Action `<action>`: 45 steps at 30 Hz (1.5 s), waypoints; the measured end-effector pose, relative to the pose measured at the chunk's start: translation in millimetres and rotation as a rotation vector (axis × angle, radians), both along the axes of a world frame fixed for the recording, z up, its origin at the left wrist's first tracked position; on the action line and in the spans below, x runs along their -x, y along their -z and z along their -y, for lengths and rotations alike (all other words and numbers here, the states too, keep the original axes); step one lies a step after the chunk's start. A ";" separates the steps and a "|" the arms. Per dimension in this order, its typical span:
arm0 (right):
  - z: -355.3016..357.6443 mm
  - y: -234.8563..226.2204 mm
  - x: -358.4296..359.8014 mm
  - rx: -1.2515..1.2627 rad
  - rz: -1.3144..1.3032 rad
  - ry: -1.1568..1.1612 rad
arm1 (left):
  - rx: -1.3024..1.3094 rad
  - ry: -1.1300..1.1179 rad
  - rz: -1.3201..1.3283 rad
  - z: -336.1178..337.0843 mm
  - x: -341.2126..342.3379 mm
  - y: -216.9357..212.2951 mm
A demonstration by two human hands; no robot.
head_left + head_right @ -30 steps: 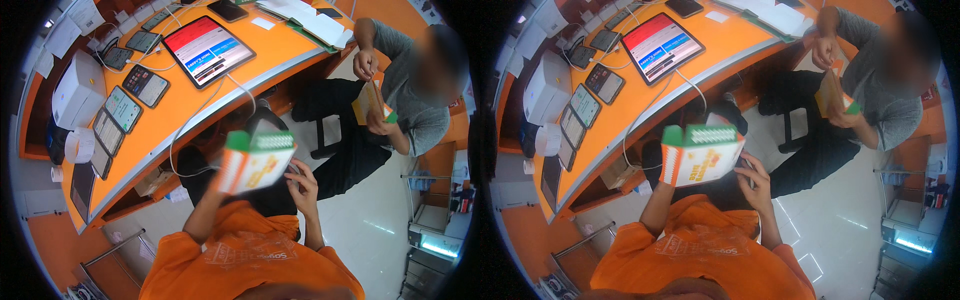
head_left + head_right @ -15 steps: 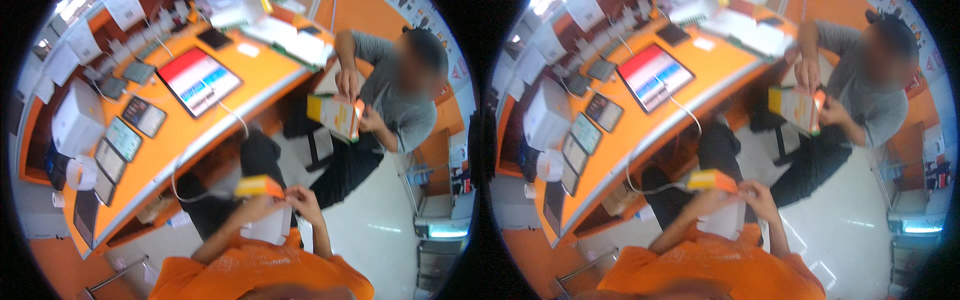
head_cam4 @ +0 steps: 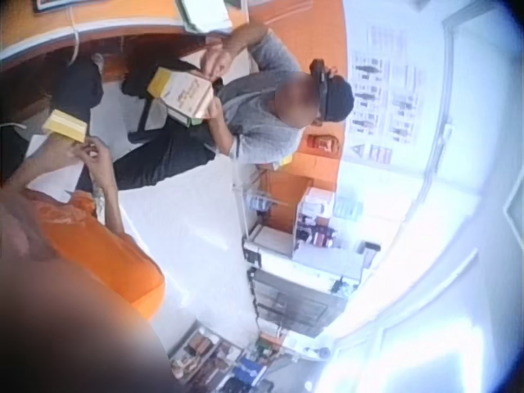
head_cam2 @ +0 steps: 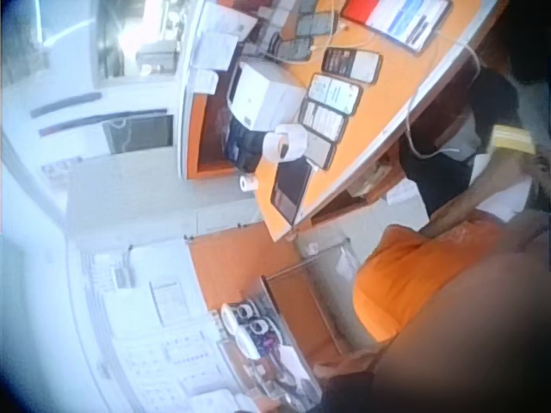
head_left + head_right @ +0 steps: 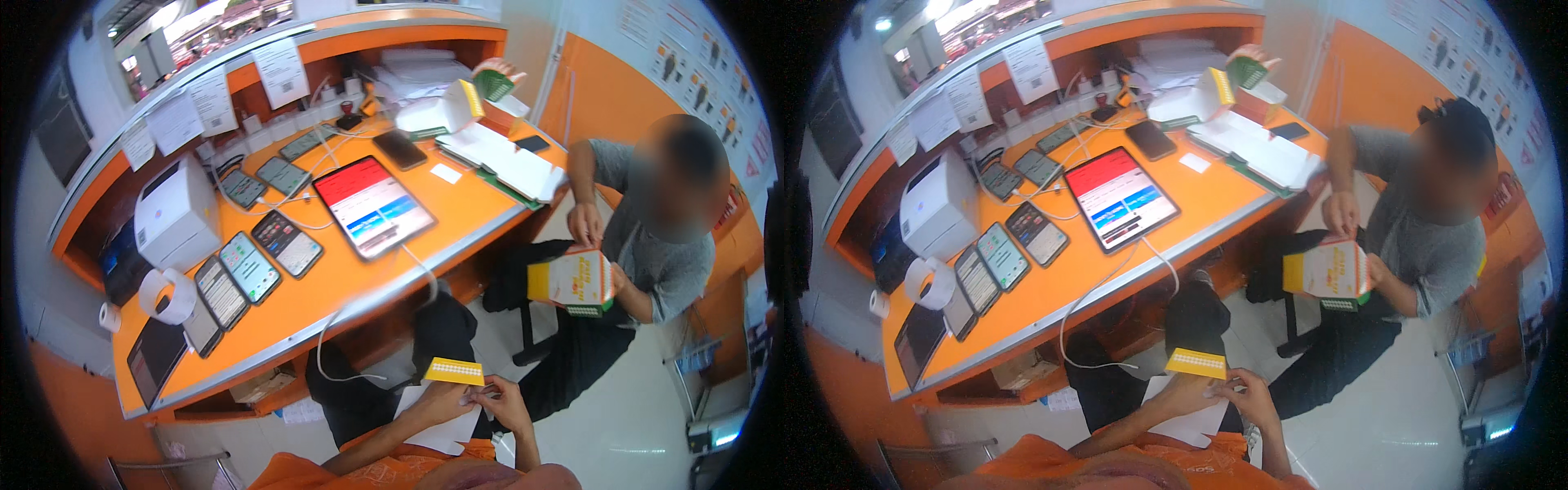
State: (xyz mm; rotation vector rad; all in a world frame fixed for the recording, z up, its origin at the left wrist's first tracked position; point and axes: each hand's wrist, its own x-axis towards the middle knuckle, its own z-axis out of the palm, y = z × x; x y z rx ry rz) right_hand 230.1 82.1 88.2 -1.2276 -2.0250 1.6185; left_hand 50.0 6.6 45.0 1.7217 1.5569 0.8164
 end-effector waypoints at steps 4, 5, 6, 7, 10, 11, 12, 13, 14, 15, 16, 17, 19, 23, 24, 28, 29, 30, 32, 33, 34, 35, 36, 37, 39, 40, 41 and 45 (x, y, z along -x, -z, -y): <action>2.8 20.7 9.5 0.015 -0.050 0.162 | -0.140 -0.097 -0.010 2.0 -5.2 10.3; 2.4 22.2 7.5 -0.037 -0.091 0.145 | -0.169 -0.111 0.025 3.3 -5.6 12.0; 1.6 23.7 6.9 -0.080 -0.059 0.130 | -0.226 -0.123 0.064 4.5 -5.0 13.3; 0.6 24.4 5.2 -0.123 -0.025 0.118 | -0.178 -0.118 0.096 5.5 -3.9 14.3; 1.8 28.8 7.2 -0.197 -0.008 0.125 | -0.152 -0.116 0.053 7.1 -3.1 14.6; 4.1 31.3 9.0 -0.181 -0.037 0.146 | -0.125 -0.132 0.033 8.2 -4.2 13.9; 6.3 34.2 11.0 -0.164 -0.082 0.170 | -0.150 -0.153 0.012 7.7 -4.1 13.3; 8.7 37.3 13.0 -0.136 -0.097 0.194 | -0.175 -0.172 -0.007 7.7 -5.2 12.3; 10.8 40.7 14.5 -0.105 -0.128 0.216 | -0.200 -0.189 -0.025 7.0 -5.6 11.3; 11.3 43.3 14.6 -0.074 -0.157 0.239 | -0.189 -0.181 -0.020 6.3 -5.5 10.2; 10.9 45.5 13.6 -0.075 -0.143 0.227 | -0.178 -0.171 -0.016 5.5 -5.0 9.0; 10.5 47.4 12.1 -0.075 -0.128 0.214 | -0.167 -0.164 -0.015 5.2 -4.5 7.5; 8.5 50.1 8.6 -0.052 -0.136 0.198 | -0.144 -0.156 0.043 4.6 -3.4 4.5; 6.1 50.9 7.4 0.044 -0.214 0.223 | -0.067 -0.186 0.166 7.5 -3.5 0.7; 6.6 49.5 8.4 0.074 -0.223 0.240 | -0.066 -0.199 0.138 9.0 -4.4 0.6; 7.2 39.3 16.8 -0.134 -0.125 0.168 | -0.105 -0.259 0.076 12.7 -8.7 3.1; 7.8 35.7 18.5 -0.210 -0.098 0.132 | -0.119 -0.263 0.062 13.3 -9.3 3.6; 7.2 32.2 21.3 -0.288 -0.092 0.099 | -0.107 -0.275 0.083 13.0 -9.0 3.4; 7.4 26.5 25.9 -0.266 -0.080 0.078 | -0.083 -0.285 0.124 14.4 -8.2 0.7; 6.5 24.1 27.7 -0.261 -0.110 0.060 | -0.077 -0.298 0.121 15.8 -8.3 -2.1; 5.1 22.2 29.6 -0.288 -0.072 0.048 | -0.074 -0.312 0.117 17.1 -8.1 -5.8; 5.1 20.8 31.1 -0.322 -0.062 0.030 | -0.060 -0.324 0.116 18.3 -7.4 -9.9; 4.5 19.4 32.9 -0.345 -0.031 0.019 | -0.072 -0.344 0.122 19.4 -6.2 -14.6; 4.2 17.7 33.0 -0.329 -0.065 0.013 | -0.070 -0.361 0.135 21.2 -5.9 -19.3; 4.6 13.8 33.5 -0.278 -0.084 0.019 | -0.074 -0.387 0.168 25.1 -4.3 -27.9; 5.5 11.7 33.8 -0.282 -0.097 0.022 | -0.079 -0.398 0.189 27.6 -3.0 -31.0; 5.7 9.4 35.4 -0.289 -0.108 0.025 | -0.107 -0.411 0.211 27.9 -1.2 -33.5; 11.4 -1.5 43.1 -0.372 -0.158 -0.013 | -0.087 -0.457 0.333 29.4 4.4 -35.8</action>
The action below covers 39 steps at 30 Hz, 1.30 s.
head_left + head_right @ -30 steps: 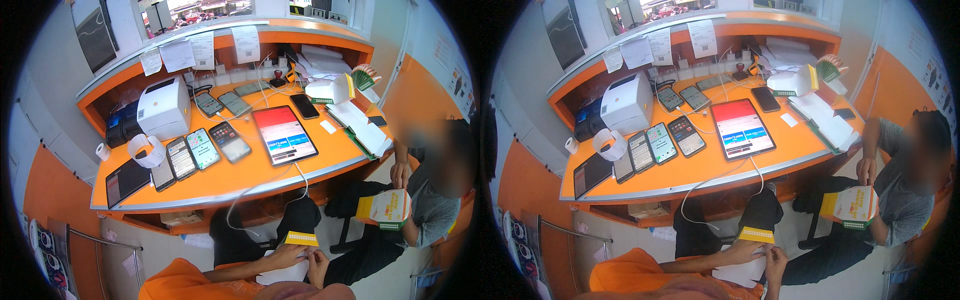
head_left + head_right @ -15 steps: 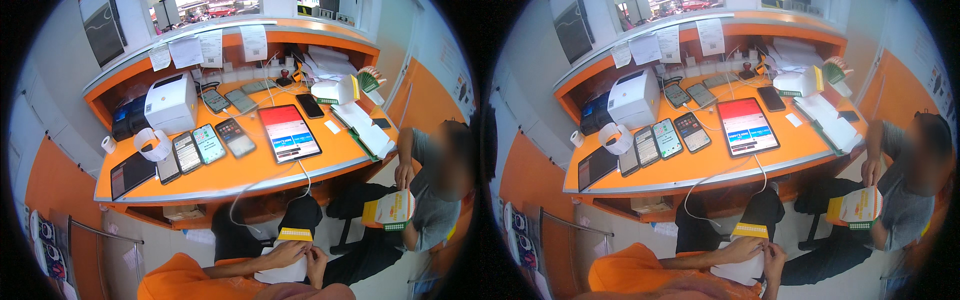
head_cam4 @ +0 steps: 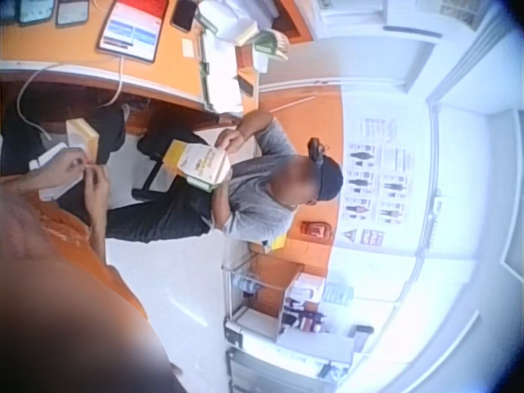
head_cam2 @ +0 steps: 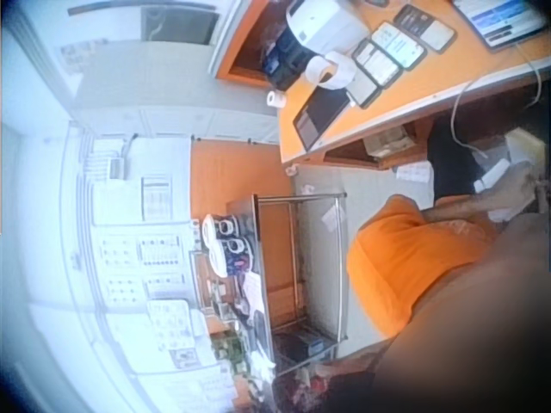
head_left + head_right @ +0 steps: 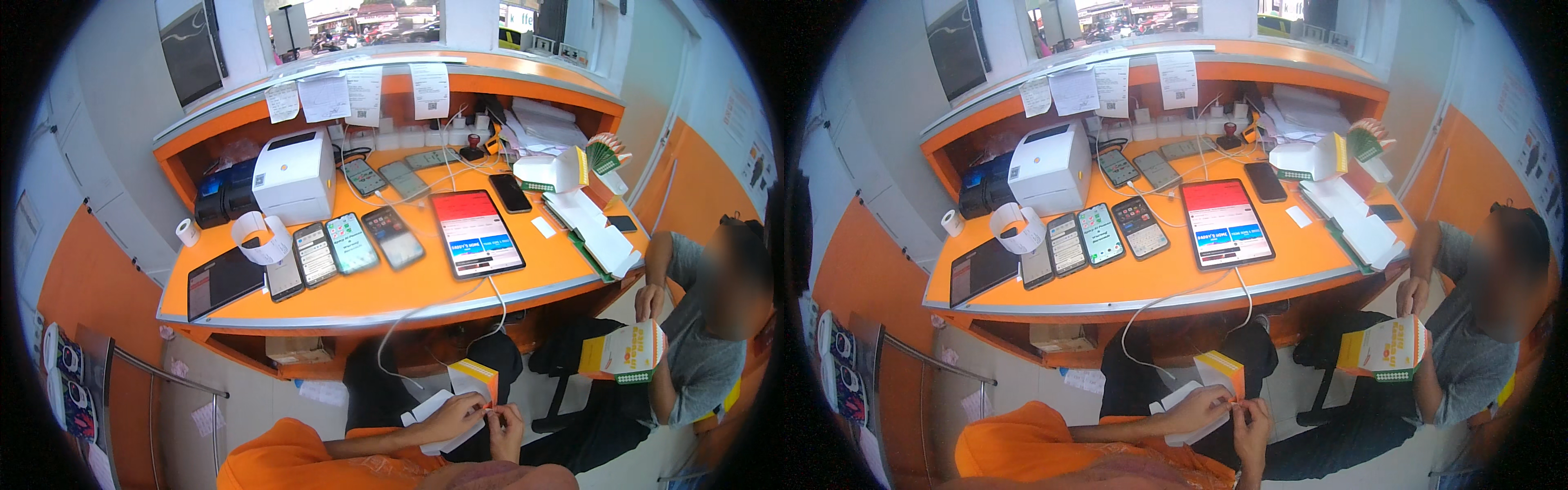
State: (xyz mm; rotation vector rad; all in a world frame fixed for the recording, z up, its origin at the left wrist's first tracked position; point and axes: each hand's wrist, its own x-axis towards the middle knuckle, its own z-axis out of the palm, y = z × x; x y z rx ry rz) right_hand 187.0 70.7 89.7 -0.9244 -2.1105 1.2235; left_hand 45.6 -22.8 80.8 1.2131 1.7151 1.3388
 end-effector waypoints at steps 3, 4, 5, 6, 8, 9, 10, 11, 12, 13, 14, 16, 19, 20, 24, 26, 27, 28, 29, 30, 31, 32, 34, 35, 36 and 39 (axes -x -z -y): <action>4.0 -7.9 5.2 -0.064 -0.035 -0.004 | -0.032 -0.012 0.065 2.0 3.6 1.6; 5.4 -9.5 6.7 -0.071 -0.036 0.009 | -0.021 -0.011 0.073 2.7 4.8 2.1; 7.1 -11.0 8.1 -0.079 -0.036 0.022 | -0.003 -0.005 0.085 3.6 5.5 2.1; 8.5 -12.1 9.2 -0.083 -0.035 0.038 | -0.012 -0.005 0.056 4.8 6.5 2.0; 11.2 -13.0 11.8 -0.128 -0.047 0.064 | -0.031 0.000 0.001 6.4 7.3 1.4; 12.4 -13.1 12.8 -0.135 -0.042 0.090 | -0.012 0.010 0.029 7.0 7.3 1.0; 13.5 -13.2 13.1 -0.136 -0.048 0.105 | -0.005 0.014 0.055 7.5 6.9 0.7; 14.5 -13.1 13.4 -0.123 -0.044 0.130 | 0.002 0.015 0.087 7.5 6.6 0.6; 15.0 -13.0 13.3 -0.108 -0.039 0.149 | 0.003 0.012 0.081 7.8 5.9 0.8; 15.1 -12.9 13.2 -0.117 -0.029 0.148 | 0.002 0.007 0.080 7.8 5.2 1.3; 15.2 -12.7 12.6 -0.125 -0.019 0.140 | -0.005 0.012 0.086 7.7 4.6 2.2; 14.6 -12.6 11.4 -0.128 -0.006 0.123 | 0.013 0.006 0.076 7.2 4.1 4.6; 12.3 -12.5 9.1 -0.094 0.000 0.096 | 0.039 0.018 0.044 6.8 4.4 9.3; 11.2 -12.2 8.0 -0.069 0.001 0.087 | 0.064 0.025 0.040 6.7 4.4 11.1; 5.2 -10.1 2.7 -0.051 0.027 0.060 | 0.016 0.075 0.159 5.5 5.2 16.9; 2.1 -7.5 0.2 0.020 -0.002 0.062 | -0.026 0.095 0.190 5.5 6.2 19.0; 1.1 -5.7 -0.6 0.054 -0.013 0.074 | -0.041 0.098 0.221 5.3 6.7 19.8; 0.8 -3.5 -0.6 0.097 -0.044 0.106 | -0.057 0.104 0.265 5.0 7.1 20.6; 1.0 -1.3 -0.4 0.137 -0.074 0.148 | -0.063 0.110 0.336 4.5 7.2 21.3; 1.1 0.8 -0.3 0.179 -0.090 0.193 | -0.060 0.101 0.311 3.9 6.9 21.8; 0.9 2.5 -0.7 0.164 -0.095 0.189 | -0.049 0.093 0.313 2.7 6.2 22.4; 0.7 3.9 -1.2 0.149 -0.087 0.188 | -0.059 0.092 0.339 1.0 5.3 22.7; -0.5 6.1 -2.7 0.139 -0.080 0.185 | -0.048 0.060 0.287 -2.6 3.0 23.2; -1.1 7.0 -3.7 0.144 -0.080 0.181 | -0.064 0.053 0.292 -4.3 2.2 23.3; -1.1 7.9 -5.1 0.140 -0.086 0.174 | -0.062 0.047 0.274 -5.5 1.7 23.2; 0.0 11.6 -8.8 0.272 -0.122 0.119 | -0.066 0.064 0.258 -7.3 4.1 22.8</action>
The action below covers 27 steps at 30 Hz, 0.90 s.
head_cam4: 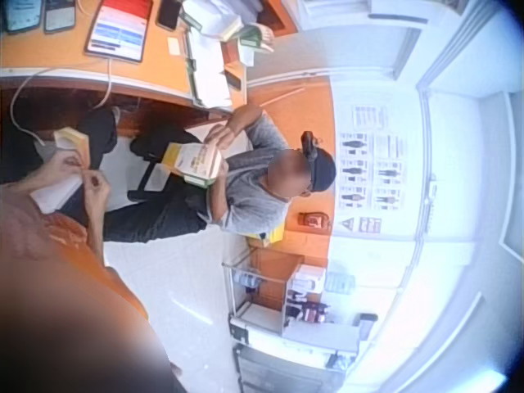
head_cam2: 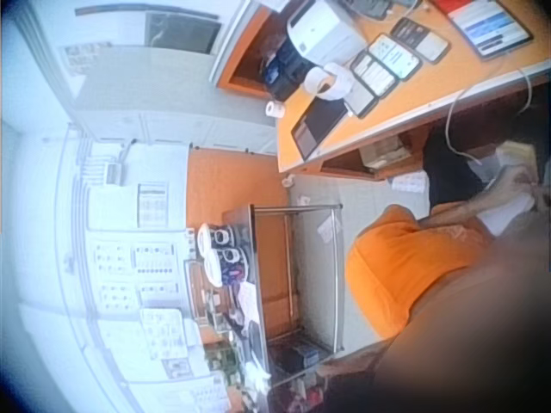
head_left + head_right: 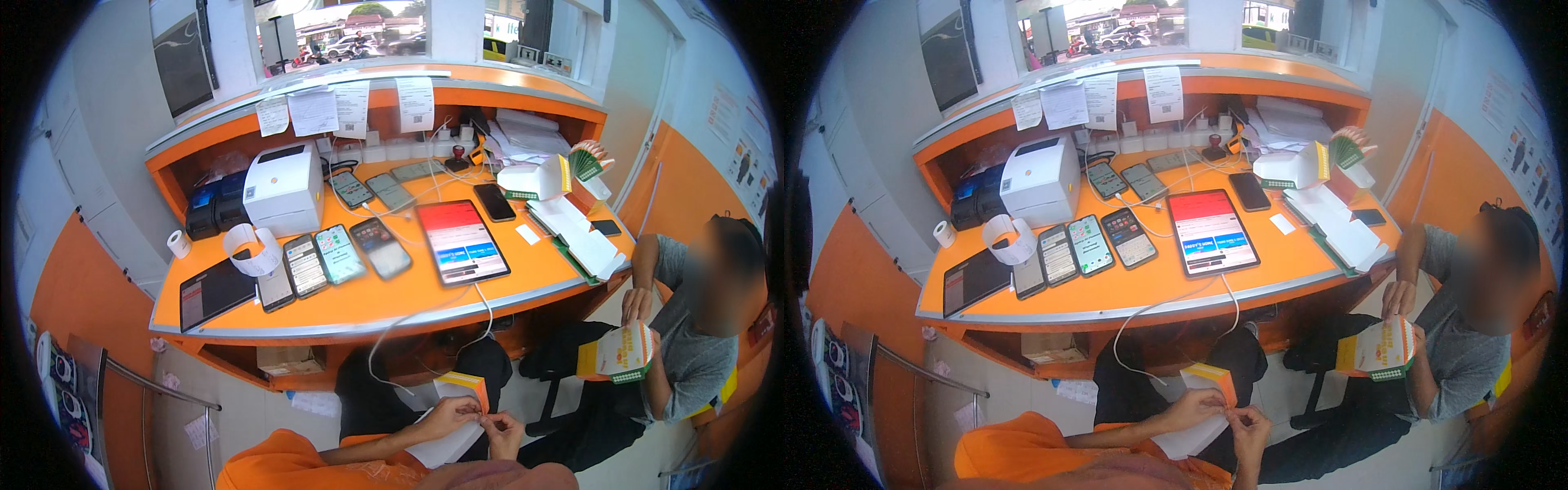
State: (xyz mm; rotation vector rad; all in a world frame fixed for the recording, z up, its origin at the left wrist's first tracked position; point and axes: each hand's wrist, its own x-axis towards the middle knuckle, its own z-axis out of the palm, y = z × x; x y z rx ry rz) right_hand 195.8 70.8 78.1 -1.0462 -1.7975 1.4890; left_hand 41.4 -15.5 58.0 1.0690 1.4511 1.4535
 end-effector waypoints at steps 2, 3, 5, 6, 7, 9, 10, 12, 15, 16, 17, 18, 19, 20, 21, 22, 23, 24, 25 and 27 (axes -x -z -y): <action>0.1 3.2 -2.2 0.104 -0.024 0.005 | -0.004 0.040 -0.023 0.2 4.8 1.2; -0.4 4.9 -3.1 0.144 -0.050 -0.008 | 0.030 0.060 -0.049 0.7 6.9 2.6; -4.9 7.3 -4.9 0.179 0.029 -0.053 | 0.021 0.106 -0.061 1.7 10.3 7.2; -7.6 8.1 -5.4 0.185 0.091 -0.076 | -0.010 0.113 -0.110 1.8 10.0 10.0; -10.3 8.9 -4.7 0.118 0.050 -0.085 | -0.074 0.122 -0.142 1.8 8.6 12.8; -13.8 9.9 -2.7 -0.028 0.076 -0.064 | -0.111 0.145 -0.051 1.8 3.7 15.8; -14.0 9.7 -2.9 0.084 -0.067 -0.066 | -0.080 0.160 0.075 2.5 0.4 14.7; -15.0 8.6 -4.2 0.263 -0.298 -0.060 | -0.040 0.187 0.192 5.7 -4.3 5.1; -22.3 4.0 -11.6 0.378 -0.198 -0.098 | 0.023 0.250 0.056 12.0 -2.2 -29.9; -27.2 1.7 -15.7 0.337 -0.141 -0.153 | 0.069 0.285 -0.062 15.3 3.0 -45.4; -34.4 -1.2 -19.5 0.294 -0.087 -0.205 | 0.070 0.316 -0.173 17.3 9.4 -61.5; -42.1 -4.2 -23.1 0.251 -0.044 -0.261 | -0.003 0.230 -0.345 18.2 14.6 -76.8; -49.8 -7.9 -26.7 0.303 -0.069 -0.336 | -0.120 0.147 -0.506 18.8 19.1 -90.5; -60.6 -11.8 -26.2 0.252 0.035 -0.460 | -0.227 0.092 -0.646 17.8 23.7 -101.9; -68.6 -15.9 -28.2 0.205 0.213 -0.516 | -0.260 0.072 -0.817 13.8 27.0 -110.2; -76.8 -19.1 -25.8 0.425 0.071 -0.643 | -0.275 0.080 -0.967 6.7 31.0 -115.2; -83.5 -19.8 -19.6 0.329 0.116 -0.781 | -0.201 0.140 -1.107 -4.2 34.5 -116.3; -92.0 -20.2 -12.9 0.112 0.221 -0.944 | -0.155 0.175 -1.244 -10.5 34.2 -114.6; -96.8 -19.7 -9.4 0.231 0.192 -1.020 | -0.114 0.288 -1.233 -20.1 39.9 -110.1; -103.9 -16.7 -5.1 0.281 0.087 -0.979 | 0.143 0.422 -0.942 -27.1 49.9 -97.6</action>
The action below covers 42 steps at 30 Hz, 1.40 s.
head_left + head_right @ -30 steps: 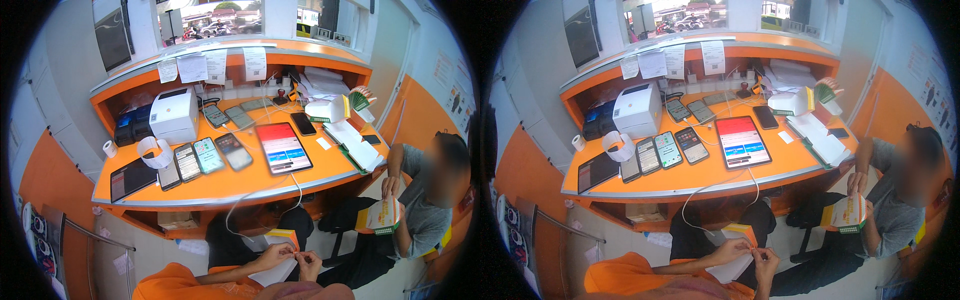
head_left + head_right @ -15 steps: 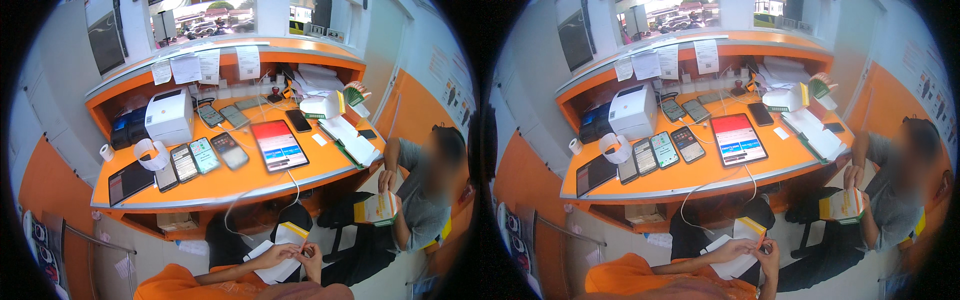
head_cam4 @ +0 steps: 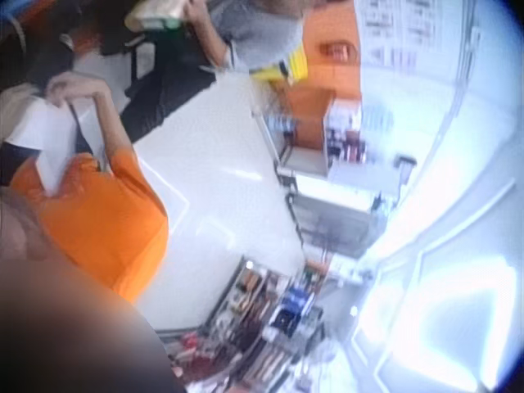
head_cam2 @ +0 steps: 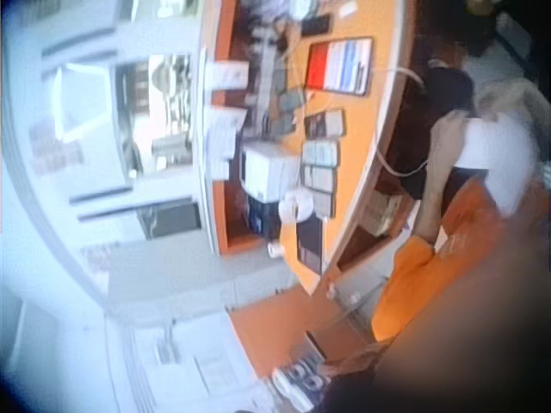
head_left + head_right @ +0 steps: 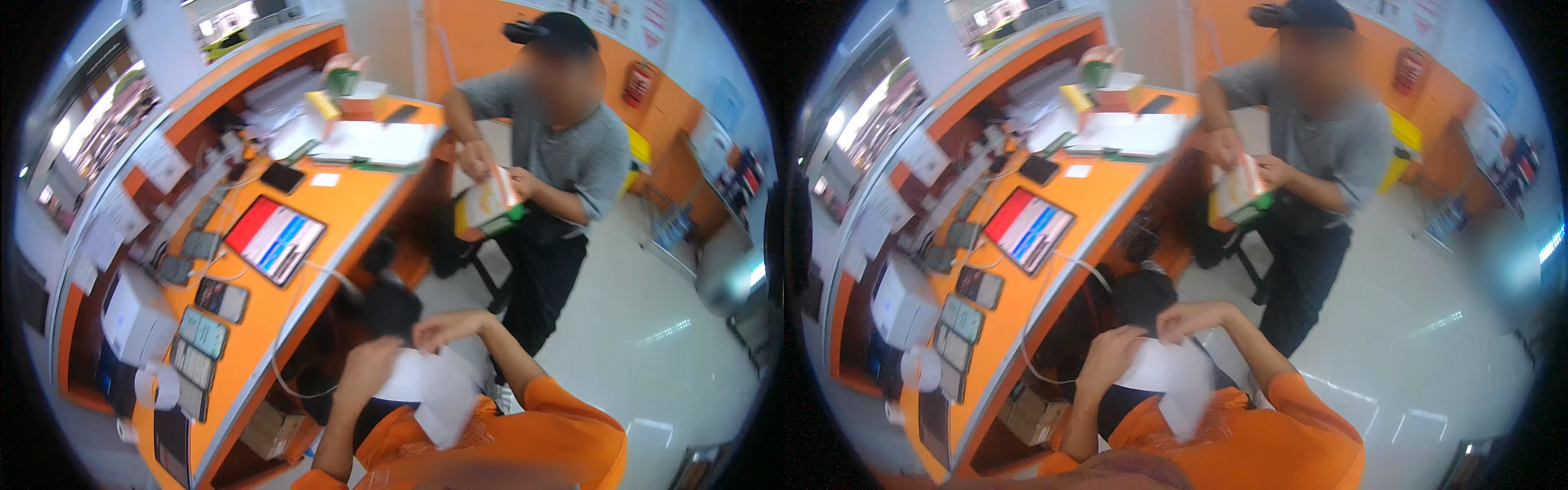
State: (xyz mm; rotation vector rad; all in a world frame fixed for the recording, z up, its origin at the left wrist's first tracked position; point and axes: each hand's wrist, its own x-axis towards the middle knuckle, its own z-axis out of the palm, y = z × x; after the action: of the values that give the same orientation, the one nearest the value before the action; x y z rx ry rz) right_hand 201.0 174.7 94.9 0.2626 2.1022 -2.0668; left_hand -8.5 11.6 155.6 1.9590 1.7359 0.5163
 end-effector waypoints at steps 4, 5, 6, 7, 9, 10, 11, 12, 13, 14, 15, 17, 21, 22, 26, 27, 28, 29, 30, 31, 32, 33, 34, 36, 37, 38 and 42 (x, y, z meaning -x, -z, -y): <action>6.2 2.3 -27.5 0.222 0.089 0.698 | -0.203 -0.278 0.139 15.0 8.7 24.4; 13.1 3.0 -38.0 0.231 0.011 0.771 | -0.140 -0.406 0.155 23.0 8.1 28.0; 24.2 4.2 -47.0 0.233 -0.093 0.837 | -0.189 -0.482 0.180 30.8 0.5 33.0; 34.7 5.6 -51.6 0.231 -0.157 0.917 | -0.115 -0.554 0.200 39.9 -8.5 36.9; 59.8 7.9 -56.9 0.459 -0.374 0.918 | -0.026 -0.674 0.240 58.2 -29.1 43.2; 72.5 7.5 -57.9 0.573 -0.461 0.922 | 0.037 -0.674 0.238 63.8 -39.1 45.9; 82.5 6.8 -55.0 0.520 -0.477 0.942 | 0.084 -0.667 0.234 69.2 -48.5 47.4; 91.3 6.1 -47.5 0.465 -0.494 0.960 | 0.153 -0.662 0.232 71.1 -53.8 48.2; 98.8 4.1 -39.3 0.406 -0.509 0.977 | 0.105 -0.613 0.240 71.3 -56.6 47.8; 107.8 0.9 -31.0 0.305 -0.503 1.042 | 0.081 -0.569 0.251 71.6 -59.7 46.3; 109.0 -2.1 -23.6 0.128 -0.469 1.050 | 0.073 -0.523 0.262 72.2 -61.4 43.7; 112.9 -8.8 -9.3 -0.241 -0.398 1.048 | 0.088 -0.370 0.360 73.3 -57.1 36.3; 98.5 -13.5 7.3 -0.265 -0.279 1.076 | 0.187 -0.197 0.492 74.9 -24.9 32.3; 92.6 -12.8 8.0 -0.254 -0.240 1.098 | 0.250 -0.178 0.481 74.9 -9.2 35.5; 84.6 -4.2 7.7 -0.247 -0.157 1.121 | 0.237 -0.261 0.996 78.0 45.8 65.8; 86.3 -1.7 8.4 -0.250 -0.137 1.119 | 0.106 -0.275 1.197 75.8 51.0 76.5; 90.0 1.1 11.2 -0.132 -0.170 1.101 | 0.060 -0.298 1.308 70.1 49.0 89.3; 94.5 3.9 16.4 -0.030 -0.195 1.090 | 0.105 -0.384 1.373 63.0 43.2 101.3; 99.2 6.4 21.4 0.071 -0.214 1.078 | 0.136 -0.442 1.447 54.8 31.9 112.7; 101.0 8.6 25.7 0.091 -0.160 1.052 | 0.172 -0.486 1.523 48.7 20.6 120.8; 102.9 10.2 27.9 0.063 -0.167 1.050 | 0.275 -0.475 1.538 44.0 11.2 126.3; 104.2 11.4 29.2 0.039 -0.138 1.052 | 0.307 -0.479 1.508 39.7 0.8 130.8; 104.4 12.2 28.6 0.014 -0.104 1.030 | 0.313 -0.489 1.477 35.1 -10.2 134.2; 105.5 13.1 22.8 -0.040 -0.047 0.980 | 0.288 -0.481 1.480 32.5 -25.2 136.9; 106.4 13.5 19.4 -0.057 -0.053 0.955 | 0.282 -0.487 1.489 32.4 -30.1 137.0; 109.2 14.0 16.1 -0.072 -0.057 0.931 | 0.290 -0.480 1.502 32.8 -32.0 136.6; 129.9 19.5 10.5 -0.167 0.000 0.866 | 0.315 -0.587 1.523 39.6 -30.2 131.1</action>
State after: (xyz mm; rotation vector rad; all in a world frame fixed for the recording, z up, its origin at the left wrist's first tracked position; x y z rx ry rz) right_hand 190.4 44.7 75.4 1.4059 2.4145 -2.2350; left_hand 21.7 -28.0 24.5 0.3557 1.0961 1.3301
